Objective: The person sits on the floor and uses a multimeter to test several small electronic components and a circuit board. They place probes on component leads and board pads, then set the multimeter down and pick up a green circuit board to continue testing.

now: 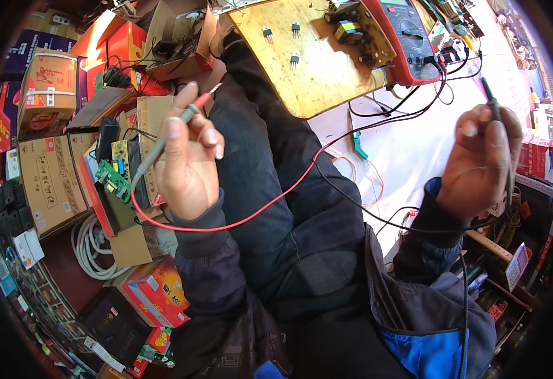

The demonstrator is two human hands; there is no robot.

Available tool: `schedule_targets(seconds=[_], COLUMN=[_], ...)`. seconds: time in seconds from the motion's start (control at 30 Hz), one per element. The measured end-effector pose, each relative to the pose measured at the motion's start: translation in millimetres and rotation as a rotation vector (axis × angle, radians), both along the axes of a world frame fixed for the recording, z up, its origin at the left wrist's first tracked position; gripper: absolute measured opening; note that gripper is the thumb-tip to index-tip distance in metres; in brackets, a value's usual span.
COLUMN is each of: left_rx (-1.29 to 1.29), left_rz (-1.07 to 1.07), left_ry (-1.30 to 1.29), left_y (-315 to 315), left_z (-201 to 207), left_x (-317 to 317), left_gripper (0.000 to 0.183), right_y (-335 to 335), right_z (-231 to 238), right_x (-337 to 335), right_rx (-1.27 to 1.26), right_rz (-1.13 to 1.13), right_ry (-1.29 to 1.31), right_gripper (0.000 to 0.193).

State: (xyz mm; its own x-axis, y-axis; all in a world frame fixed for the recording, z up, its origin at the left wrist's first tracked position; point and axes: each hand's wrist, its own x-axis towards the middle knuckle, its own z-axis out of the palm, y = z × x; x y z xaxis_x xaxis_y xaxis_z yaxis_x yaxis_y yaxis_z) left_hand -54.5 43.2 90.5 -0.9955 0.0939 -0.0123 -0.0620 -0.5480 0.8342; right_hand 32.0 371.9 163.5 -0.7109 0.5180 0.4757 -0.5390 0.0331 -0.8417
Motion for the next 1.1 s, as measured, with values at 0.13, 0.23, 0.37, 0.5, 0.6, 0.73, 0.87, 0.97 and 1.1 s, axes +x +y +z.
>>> schedule_targets(seconds=[0.13, 0.23, 0.37, 0.5, 0.6, 0.73, 0.87, 0.97, 1.1], left_rx=[-0.141, -0.061, -0.101, -0.096, -0.059, -0.025, 0.005, -0.001, -0.011], left_rz=[0.071, 0.068, 0.101, 0.085, 0.104, 0.086, 0.063, 0.050, 0.046], left_ry=[0.103, 0.084, 0.117, 0.119, 0.056, -0.018, -0.032, -0.036, -0.045], left_y=[31, 51, 72, 77, 76, 76, 75, 74, 74], left_z=[-1, -5, -15, -23, -26, -27, -28, -28, -27], left_x=[-4, -9, -12, -10, -11, -15, -17, -16, -15], left_gripper=[0.043, 0.032, 0.018, 0.017, 0.015, 0.015, 0.015, 0.015, 0.015], right_y=[-29, -50, -67, -74, -76, -81, -85, -84, -84], right_z=[-15, -32, -55, -67, -66, -63, -61, -59, -58], right_x=[-11, -23, -41, -52, -53, -54, -56, -57, -58], right_rx=[-0.011, -0.083, -0.157, -0.136, -0.100, -0.078, -0.115, -0.067, -0.085], right_rz=[0.083, 0.132, 0.219, 0.204, 0.204, 0.202, 0.167, 0.167, 0.164], right_ry=[-0.143, -0.254, -0.289, -0.375, -0.439, -0.503, -0.552, -0.576, -0.572], right_gripper=[0.027, 0.021, 0.015, 0.019, 0.019, 0.019, 0.015, 0.015, 0.014])
